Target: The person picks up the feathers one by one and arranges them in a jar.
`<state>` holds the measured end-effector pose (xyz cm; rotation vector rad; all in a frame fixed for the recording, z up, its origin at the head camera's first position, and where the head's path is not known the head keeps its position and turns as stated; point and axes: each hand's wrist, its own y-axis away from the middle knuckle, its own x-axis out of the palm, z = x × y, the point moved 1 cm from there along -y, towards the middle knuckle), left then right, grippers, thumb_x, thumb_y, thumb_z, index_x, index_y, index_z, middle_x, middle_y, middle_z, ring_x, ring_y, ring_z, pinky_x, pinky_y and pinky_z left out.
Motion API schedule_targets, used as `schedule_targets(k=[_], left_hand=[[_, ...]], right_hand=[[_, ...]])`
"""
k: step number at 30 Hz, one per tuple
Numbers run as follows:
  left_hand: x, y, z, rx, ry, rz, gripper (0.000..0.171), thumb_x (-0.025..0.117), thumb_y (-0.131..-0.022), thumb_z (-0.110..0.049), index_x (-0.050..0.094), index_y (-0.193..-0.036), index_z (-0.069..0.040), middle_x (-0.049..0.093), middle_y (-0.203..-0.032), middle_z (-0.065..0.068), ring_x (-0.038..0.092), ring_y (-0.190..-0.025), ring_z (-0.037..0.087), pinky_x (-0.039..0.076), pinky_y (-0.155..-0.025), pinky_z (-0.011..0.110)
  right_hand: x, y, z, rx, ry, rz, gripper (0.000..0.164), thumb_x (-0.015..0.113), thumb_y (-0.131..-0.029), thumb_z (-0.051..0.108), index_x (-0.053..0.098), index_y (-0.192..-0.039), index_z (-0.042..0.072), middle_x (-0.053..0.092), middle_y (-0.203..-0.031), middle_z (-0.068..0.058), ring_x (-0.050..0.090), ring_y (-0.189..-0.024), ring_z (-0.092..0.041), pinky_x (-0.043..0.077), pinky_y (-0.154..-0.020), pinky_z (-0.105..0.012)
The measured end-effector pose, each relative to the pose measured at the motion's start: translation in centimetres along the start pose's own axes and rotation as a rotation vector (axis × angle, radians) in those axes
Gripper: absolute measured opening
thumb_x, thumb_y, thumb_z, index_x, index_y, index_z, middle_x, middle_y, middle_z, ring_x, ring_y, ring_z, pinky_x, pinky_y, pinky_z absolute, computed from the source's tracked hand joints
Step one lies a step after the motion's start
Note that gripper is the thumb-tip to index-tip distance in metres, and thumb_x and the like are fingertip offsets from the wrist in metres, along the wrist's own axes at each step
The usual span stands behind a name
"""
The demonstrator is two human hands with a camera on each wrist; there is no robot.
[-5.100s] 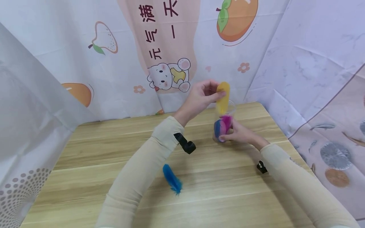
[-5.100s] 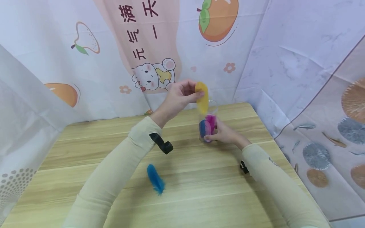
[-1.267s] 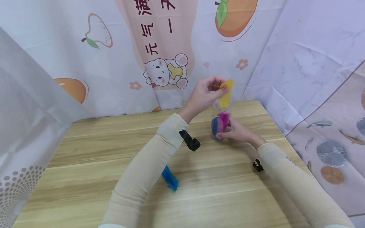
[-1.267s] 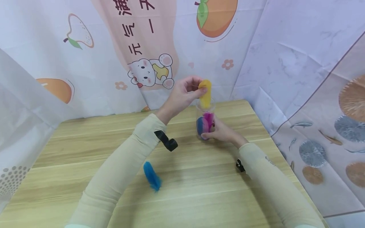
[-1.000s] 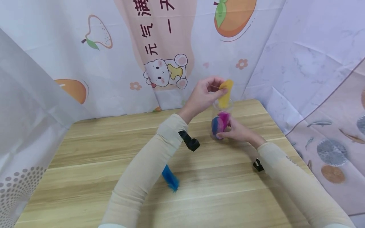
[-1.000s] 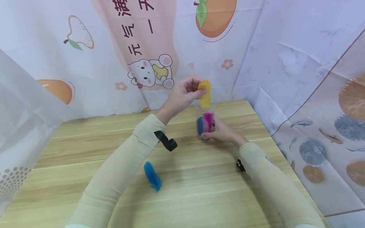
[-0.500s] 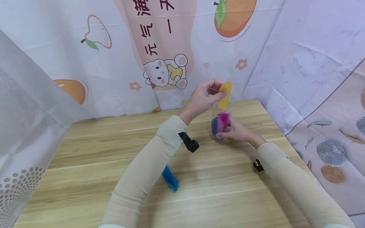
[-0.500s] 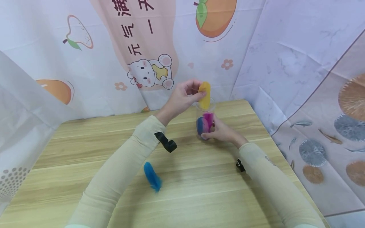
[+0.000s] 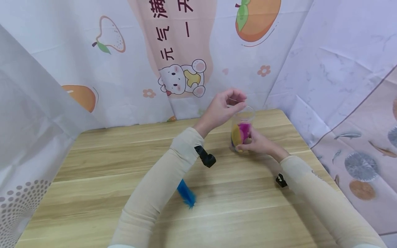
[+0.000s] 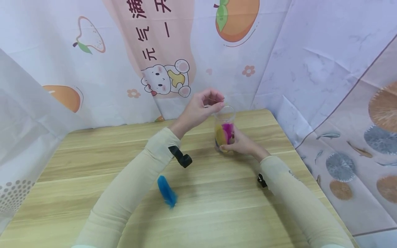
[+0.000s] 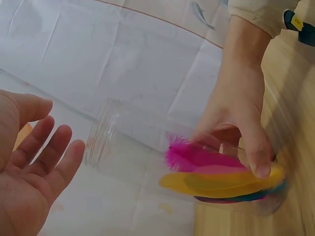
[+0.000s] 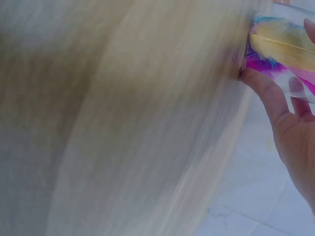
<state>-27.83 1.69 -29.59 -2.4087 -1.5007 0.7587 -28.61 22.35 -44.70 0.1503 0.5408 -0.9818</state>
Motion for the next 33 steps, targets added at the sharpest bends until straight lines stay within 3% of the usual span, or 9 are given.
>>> schedule_targets(k=[8,13,15,18,23,29,33], left_hand=[[-0.6,0.7,0.6,-0.02,-0.005,-0.029,0.015,0.07,-0.096,-0.009,0.066,-0.109,-0.002,0.069,-0.106,0.008,0.066,-0.095,0.019,0.056,-0.081,0.031],[-1.8,2.4,1.3,-0.102,-0.05,0.047,0.023,0.07,-0.097,-0.013,0.064,-0.117,-0.003,0.067,-0.114,0.009,0.065,-0.101,0.02,0.056,-0.086,0.031],[-2.6,4.0,1.7,-0.15,-0.11,0.123,0.029,0.069,-0.098,-0.017,0.062,-0.123,-0.004,0.065,-0.12,0.007,0.064,-0.105,0.019,0.055,-0.089,0.03],[-4.1,7.6,2.6,-0.191,-0.235,0.259,0.037,0.069,-0.099,-0.021,0.059,-0.131,-0.006,0.062,-0.13,0.005,0.062,-0.112,0.018,0.054,-0.094,0.033],[-5.5,14.4,4.1,-0.191,-0.459,0.428,0.047,0.069,-0.099,-0.027,0.055,-0.139,-0.006,0.057,-0.139,0.008,0.057,-0.122,0.024,0.051,-0.1,0.043],[-6.2,20.9,4.8,-0.221,-0.608,0.455,0.058,0.074,-0.095,-0.032,0.053,-0.143,-0.009,0.05,-0.144,0.016,0.05,-0.128,0.033,0.045,-0.105,0.05],[-6.4,23.6,4.6,-0.282,-0.607,0.438,0.065,0.079,-0.091,-0.033,0.051,-0.145,-0.01,0.042,-0.15,0.021,0.04,-0.138,0.038,0.041,-0.108,0.057]], right_hand=[[-0.1,0.1,-0.1,0.011,-0.006,0.004,0.08,0.084,-0.085,0.009,0.034,-0.147,0.003,0.055,-0.133,-0.015,0.053,-0.122,-0.031,0.038,-0.11,-0.053],[-0.1,0.1,-0.2,0.016,0.001,-0.002,0.079,0.084,-0.084,0.009,0.036,-0.146,0.003,0.057,-0.13,-0.016,0.055,-0.121,-0.033,0.039,-0.109,-0.054],[0.0,0.2,-0.2,0.023,0.005,0.0,0.078,0.085,-0.084,0.009,0.037,-0.145,0.003,0.058,-0.129,-0.016,0.055,-0.121,-0.032,0.039,-0.109,-0.053],[0.1,0.1,-0.3,0.033,0.017,0.006,0.076,0.085,-0.084,0.01,0.038,-0.143,0.004,0.058,-0.128,-0.015,0.056,-0.12,-0.032,0.04,-0.108,-0.052],[0.1,0.1,0.0,0.023,0.022,0.002,0.075,0.084,-0.083,0.009,0.038,-0.143,0.001,0.058,-0.129,-0.018,0.056,-0.121,-0.035,0.041,-0.108,-0.054],[0.0,0.0,0.1,0.025,0.013,0.003,0.076,0.085,-0.083,0.008,0.038,-0.142,0.003,0.057,-0.127,-0.016,0.056,-0.119,-0.033,0.042,-0.107,-0.052],[0.1,0.1,0.1,0.028,0.019,0.0,0.075,0.085,-0.083,0.008,0.038,-0.141,0.003,0.058,-0.125,-0.016,0.057,-0.117,-0.032,0.042,-0.107,-0.051]])
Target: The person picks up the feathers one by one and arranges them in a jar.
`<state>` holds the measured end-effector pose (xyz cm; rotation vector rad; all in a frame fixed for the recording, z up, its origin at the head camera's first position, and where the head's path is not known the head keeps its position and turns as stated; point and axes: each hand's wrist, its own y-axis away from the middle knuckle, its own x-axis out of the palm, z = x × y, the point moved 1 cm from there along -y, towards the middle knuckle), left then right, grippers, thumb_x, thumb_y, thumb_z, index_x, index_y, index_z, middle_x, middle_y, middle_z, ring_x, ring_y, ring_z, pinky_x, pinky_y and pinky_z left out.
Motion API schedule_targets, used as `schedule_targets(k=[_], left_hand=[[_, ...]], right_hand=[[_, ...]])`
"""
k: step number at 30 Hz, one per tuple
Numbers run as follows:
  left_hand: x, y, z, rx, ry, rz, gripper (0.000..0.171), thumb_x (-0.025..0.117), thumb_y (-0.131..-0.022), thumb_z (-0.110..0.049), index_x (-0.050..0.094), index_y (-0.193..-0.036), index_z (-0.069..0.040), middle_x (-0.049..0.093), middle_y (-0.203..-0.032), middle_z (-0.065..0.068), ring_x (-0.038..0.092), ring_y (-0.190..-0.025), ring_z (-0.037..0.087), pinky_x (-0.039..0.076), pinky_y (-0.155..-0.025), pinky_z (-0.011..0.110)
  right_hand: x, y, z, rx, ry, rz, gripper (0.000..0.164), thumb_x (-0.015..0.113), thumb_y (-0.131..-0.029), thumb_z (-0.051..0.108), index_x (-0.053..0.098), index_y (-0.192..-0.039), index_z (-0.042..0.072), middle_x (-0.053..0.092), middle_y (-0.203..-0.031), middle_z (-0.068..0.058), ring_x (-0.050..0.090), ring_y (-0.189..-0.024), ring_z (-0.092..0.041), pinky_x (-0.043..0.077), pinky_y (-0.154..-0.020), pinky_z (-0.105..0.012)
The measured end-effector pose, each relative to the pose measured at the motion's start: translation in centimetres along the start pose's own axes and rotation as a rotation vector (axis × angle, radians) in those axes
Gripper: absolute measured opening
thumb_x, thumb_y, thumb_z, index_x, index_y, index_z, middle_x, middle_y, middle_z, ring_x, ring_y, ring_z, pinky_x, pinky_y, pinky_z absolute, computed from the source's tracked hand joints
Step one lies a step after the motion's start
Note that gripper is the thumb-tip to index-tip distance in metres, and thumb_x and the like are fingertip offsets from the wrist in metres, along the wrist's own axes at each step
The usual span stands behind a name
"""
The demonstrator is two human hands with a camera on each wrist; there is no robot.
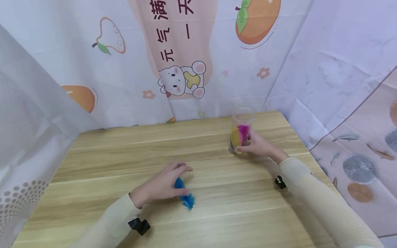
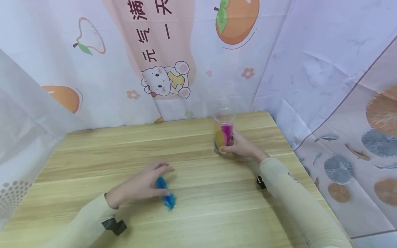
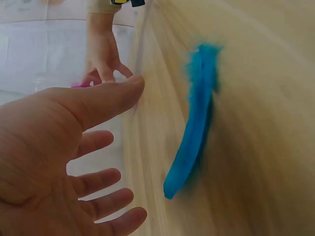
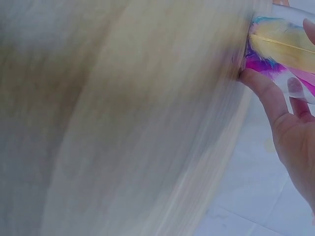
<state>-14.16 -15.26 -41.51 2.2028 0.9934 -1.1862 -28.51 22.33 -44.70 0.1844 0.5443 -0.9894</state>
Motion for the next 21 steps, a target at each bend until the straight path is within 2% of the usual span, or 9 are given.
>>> schedule_targets(k=[5,9,15,21], left_hand=[[0.5,1.9,-0.6,-0.028,0.018,-0.012,0.072,0.082,-0.088,-0.034,0.049,-0.146,-0.008,0.037,-0.153,0.025,0.036,-0.14,0.043,0.04,-0.107,0.061],[1.0,2.6,-0.4,-0.051,-0.01,-0.024,0.072,0.082,-0.088,-0.035,0.05,-0.146,-0.009,0.036,-0.154,0.025,0.035,-0.141,0.044,0.039,-0.108,0.062],[1.8,3.2,0.0,-0.01,-0.047,-0.043,0.063,0.08,-0.09,-0.034,0.054,-0.142,-0.012,0.042,-0.15,0.022,0.04,-0.137,0.039,0.041,-0.106,0.06],[1.8,3.3,-0.2,0.019,-0.071,-0.071,0.059,0.079,-0.091,-0.033,0.055,-0.141,-0.013,0.044,-0.149,0.02,0.043,-0.136,0.037,0.043,-0.106,0.058]], right_hand=[[0.0,-0.2,0.0,-0.007,0.014,0.0,0.075,0.085,-0.084,0.01,0.038,-0.141,0.002,0.057,-0.128,-0.016,0.055,-0.12,-0.033,0.04,-0.108,-0.054],[-0.1,0.0,-0.1,0.006,0.013,0.001,0.077,0.085,-0.083,0.012,0.036,-0.143,0.003,0.055,-0.13,-0.017,0.054,-0.122,-0.035,0.038,-0.109,-0.056],[-0.1,-0.1,0.0,0.011,0.015,0.012,0.078,0.086,-0.083,0.013,0.037,-0.143,0.004,0.058,-0.127,-0.015,0.055,-0.12,-0.033,0.04,-0.109,-0.053],[0.0,-0.2,0.2,0.013,0.017,0.007,0.077,0.086,-0.082,0.011,0.038,-0.143,0.002,0.058,-0.126,-0.017,0.055,-0.12,-0.033,0.04,-0.109,-0.052]])
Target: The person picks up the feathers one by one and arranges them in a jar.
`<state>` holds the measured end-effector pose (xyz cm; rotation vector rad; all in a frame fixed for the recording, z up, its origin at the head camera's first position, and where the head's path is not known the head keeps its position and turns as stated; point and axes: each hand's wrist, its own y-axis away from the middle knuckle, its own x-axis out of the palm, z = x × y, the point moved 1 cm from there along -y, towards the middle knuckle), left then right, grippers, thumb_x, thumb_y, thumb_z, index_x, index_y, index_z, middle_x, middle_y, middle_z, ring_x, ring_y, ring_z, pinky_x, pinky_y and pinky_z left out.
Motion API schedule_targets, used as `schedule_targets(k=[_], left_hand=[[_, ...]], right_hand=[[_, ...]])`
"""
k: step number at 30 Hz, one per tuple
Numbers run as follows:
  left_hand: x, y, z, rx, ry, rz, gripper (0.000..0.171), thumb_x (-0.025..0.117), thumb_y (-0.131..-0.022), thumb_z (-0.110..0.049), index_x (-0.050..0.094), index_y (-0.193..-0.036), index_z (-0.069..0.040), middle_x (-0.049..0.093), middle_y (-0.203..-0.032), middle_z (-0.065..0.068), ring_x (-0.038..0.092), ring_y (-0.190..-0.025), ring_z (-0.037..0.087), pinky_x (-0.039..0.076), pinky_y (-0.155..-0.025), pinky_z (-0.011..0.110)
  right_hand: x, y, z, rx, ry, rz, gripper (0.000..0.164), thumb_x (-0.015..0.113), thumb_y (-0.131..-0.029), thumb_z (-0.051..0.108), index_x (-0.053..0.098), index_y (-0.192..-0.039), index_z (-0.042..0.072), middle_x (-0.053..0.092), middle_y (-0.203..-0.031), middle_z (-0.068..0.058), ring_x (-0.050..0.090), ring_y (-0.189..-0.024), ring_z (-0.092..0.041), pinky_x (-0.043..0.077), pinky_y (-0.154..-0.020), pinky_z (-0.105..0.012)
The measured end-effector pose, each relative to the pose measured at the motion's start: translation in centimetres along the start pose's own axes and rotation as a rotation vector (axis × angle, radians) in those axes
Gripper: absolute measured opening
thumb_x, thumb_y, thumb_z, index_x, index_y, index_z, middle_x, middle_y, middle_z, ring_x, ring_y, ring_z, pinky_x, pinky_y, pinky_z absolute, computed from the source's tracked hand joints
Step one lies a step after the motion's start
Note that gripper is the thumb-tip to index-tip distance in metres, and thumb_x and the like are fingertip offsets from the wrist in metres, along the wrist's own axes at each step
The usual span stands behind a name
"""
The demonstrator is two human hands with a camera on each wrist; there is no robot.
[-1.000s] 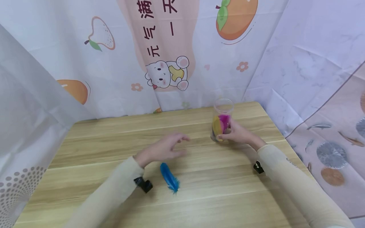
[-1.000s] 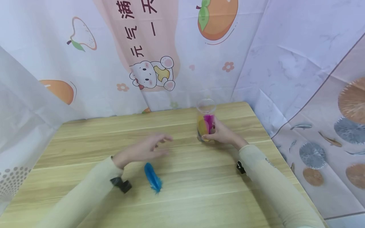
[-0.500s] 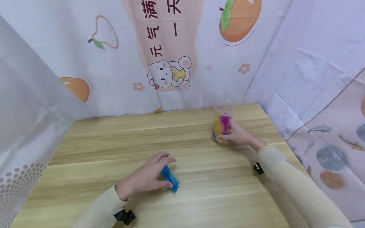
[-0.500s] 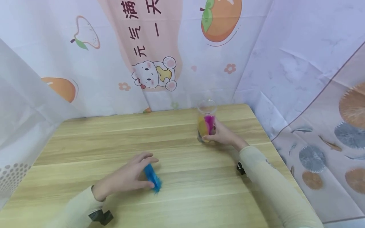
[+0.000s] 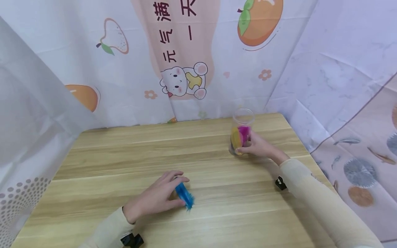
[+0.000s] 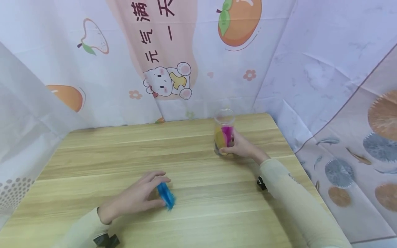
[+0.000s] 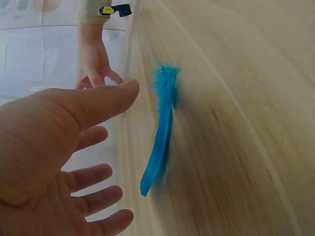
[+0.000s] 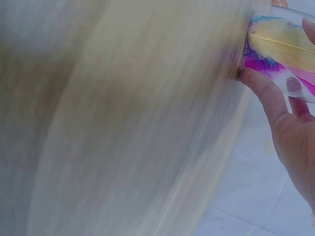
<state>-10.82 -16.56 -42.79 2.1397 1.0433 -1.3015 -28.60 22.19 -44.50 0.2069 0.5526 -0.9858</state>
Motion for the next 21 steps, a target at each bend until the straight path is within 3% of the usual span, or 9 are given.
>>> schedule_targets(k=[16,21], left_hand=[[0.22,-0.62,-0.03,-0.011,-0.018,-0.008,0.053,0.076,-0.093,-0.028,0.057,-0.139,-0.011,0.045,-0.149,0.022,0.043,-0.137,0.039,0.039,-0.109,0.059],[0.18,-0.52,-0.01,-0.038,-0.041,-0.011,0.06,0.079,-0.091,-0.03,0.055,-0.142,-0.008,0.042,-0.15,0.027,0.041,-0.137,0.045,0.036,-0.109,0.064]], right_hand=[[-0.15,0.28,0.18,0.004,-0.019,0.0,0.078,0.085,-0.083,0.008,0.036,-0.143,0.001,0.057,-0.126,-0.019,0.056,-0.118,-0.034,0.043,-0.107,-0.052],[-0.09,0.32,0.09,-0.001,-0.015,0.0,0.076,0.084,-0.084,0.01,0.037,-0.142,0.001,0.058,-0.124,-0.018,0.057,-0.117,-0.033,0.042,-0.107,-0.053]])
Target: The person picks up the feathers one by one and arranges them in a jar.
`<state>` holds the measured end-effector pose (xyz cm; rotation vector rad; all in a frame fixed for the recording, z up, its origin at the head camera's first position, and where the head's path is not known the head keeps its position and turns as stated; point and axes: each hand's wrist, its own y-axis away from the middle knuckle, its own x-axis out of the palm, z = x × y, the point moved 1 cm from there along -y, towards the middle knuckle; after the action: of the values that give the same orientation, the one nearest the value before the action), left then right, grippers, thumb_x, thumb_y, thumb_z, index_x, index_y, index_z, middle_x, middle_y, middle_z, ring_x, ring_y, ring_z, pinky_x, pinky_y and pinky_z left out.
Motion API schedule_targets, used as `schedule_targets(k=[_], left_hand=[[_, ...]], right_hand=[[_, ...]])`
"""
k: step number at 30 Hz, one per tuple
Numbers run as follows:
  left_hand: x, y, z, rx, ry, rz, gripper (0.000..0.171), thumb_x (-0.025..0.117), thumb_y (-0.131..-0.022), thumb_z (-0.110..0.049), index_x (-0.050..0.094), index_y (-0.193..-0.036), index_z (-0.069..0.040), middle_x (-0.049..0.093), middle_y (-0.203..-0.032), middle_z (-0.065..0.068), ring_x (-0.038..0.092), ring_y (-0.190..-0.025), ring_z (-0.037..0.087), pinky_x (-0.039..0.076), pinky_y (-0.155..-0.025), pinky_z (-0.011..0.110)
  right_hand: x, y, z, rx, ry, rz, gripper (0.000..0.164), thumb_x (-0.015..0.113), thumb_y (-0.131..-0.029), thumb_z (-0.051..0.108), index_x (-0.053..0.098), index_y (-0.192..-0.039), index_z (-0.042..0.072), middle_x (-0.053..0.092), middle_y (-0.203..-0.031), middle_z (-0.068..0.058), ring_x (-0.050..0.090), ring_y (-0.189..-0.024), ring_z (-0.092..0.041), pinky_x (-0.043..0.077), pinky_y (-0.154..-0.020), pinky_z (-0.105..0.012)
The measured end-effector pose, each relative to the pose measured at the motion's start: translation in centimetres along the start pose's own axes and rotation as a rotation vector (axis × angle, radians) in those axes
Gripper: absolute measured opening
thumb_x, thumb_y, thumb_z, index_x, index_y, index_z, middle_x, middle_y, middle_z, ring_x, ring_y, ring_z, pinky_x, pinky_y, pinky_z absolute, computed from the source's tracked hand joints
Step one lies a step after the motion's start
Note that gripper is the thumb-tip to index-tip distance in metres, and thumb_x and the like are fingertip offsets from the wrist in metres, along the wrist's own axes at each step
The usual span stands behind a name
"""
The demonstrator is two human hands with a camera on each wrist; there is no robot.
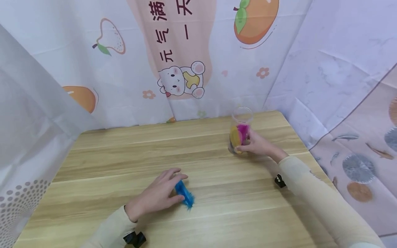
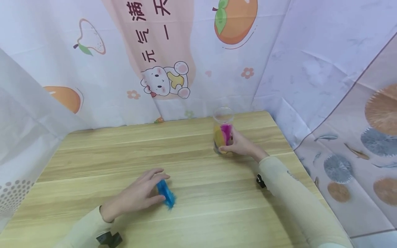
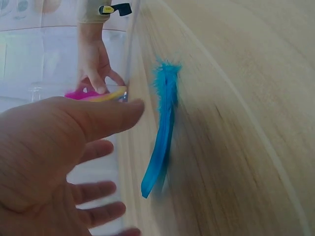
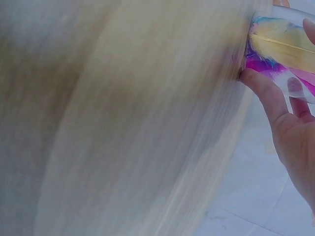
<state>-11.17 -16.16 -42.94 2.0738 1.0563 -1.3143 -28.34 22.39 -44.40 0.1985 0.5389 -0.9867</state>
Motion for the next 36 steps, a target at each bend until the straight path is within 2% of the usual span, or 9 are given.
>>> schedule_targets(k=[4,6,13,18,21,27,36], left_hand=[[0.1,0.1,0.2,-0.037,-0.019,0.045,0.072,0.079,-0.09,-0.038,0.049,-0.149,-0.009,0.037,-0.152,0.03,0.036,-0.138,0.05,0.036,-0.105,0.069],[0.1,-0.1,0.4,-0.032,-0.026,0.06,0.074,0.078,-0.09,-0.04,0.048,-0.15,-0.008,0.036,-0.153,0.031,0.036,-0.139,0.05,0.036,-0.104,0.071],[0.0,-1.1,0.9,0.042,-0.09,0.06,0.058,0.075,-0.095,-0.028,0.054,-0.144,-0.006,0.048,-0.146,0.026,0.044,-0.135,0.045,0.04,-0.104,0.067],[-0.1,-1.3,1.2,0.047,-0.091,0.086,0.052,0.074,-0.095,-0.027,0.058,-0.141,-0.008,0.051,-0.145,0.022,0.046,-0.135,0.041,0.04,-0.105,0.065],[-0.2,-1.3,1.4,0.03,-0.078,0.075,0.05,0.071,-0.097,-0.031,0.059,-0.138,-0.006,0.053,-0.142,0.023,0.049,-0.133,0.042,0.042,-0.104,0.064],[0.0,-1.3,1.4,-0.018,-0.109,0.024,0.059,0.074,-0.093,-0.043,0.061,-0.133,-0.002,0.059,-0.131,0.019,0.057,-0.118,0.036,0.049,-0.097,0.056],[0.1,-1.1,1.6,-0.034,-0.109,0.031,0.05,0.079,-0.09,-0.034,0.065,-0.128,-0.006,0.061,-0.122,0.011,0.056,-0.109,0.028,0.05,-0.094,0.049]], right_hand=[[0.0,0.0,0.1,0.005,0.001,0.004,0.076,0.085,-0.084,0.011,0.037,-0.142,0.001,0.058,-0.124,-0.018,0.056,-0.117,-0.033,0.042,-0.107,-0.053],[-0.1,0.0,0.1,0.013,-0.008,0.005,0.077,0.085,-0.083,0.01,0.037,-0.142,0.001,0.058,-0.125,-0.018,0.056,-0.118,-0.033,0.042,-0.107,-0.053],[-0.5,0.2,0.0,0.011,-0.01,0.001,0.078,0.086,-0.083,0.011,0.036,-0.142,0.001,0.057,-0.125,-0.019,0.055,-0.117,-0.035,0.042,-0.106,-0.053],[-0.4,0.1,-0.2,0.018,-0.004,0.003,0.079,0.087,-0.082,0.013,0.037,-0.142,0.002,0.057,-0.126,-0.018,0.056,-0.117,-0.034,0.041,-0.107,-0.053],[-0.3,0.1,-0.3,0.014,-0.003,0.001,0.078,0.087,-0.082,0.013,0.037,-0.141,0.002,0.057,-0.126,-0.017,0.056,-0.117,-0.034,0.041,-0.107,-0.053],[-0.1,0.0,-0.2,-0.002,-0.003,0.004,0.076,0.086,-0.082,0.011,0.037,-0.141,0.002,0.057,-0.126,-0.018,0.055,-0.117,-0.034,0.041,-0.107,-0.054],[0.1,-0.1,-0.1,-0.009,-0.006,0.005,0.075,0.085,-0.083,0.011,0.038,-0.141,0.002,0.057,-0.127,-0.018,0.056,-0.118,-0.034,0.042,-0.107,-0.053]])
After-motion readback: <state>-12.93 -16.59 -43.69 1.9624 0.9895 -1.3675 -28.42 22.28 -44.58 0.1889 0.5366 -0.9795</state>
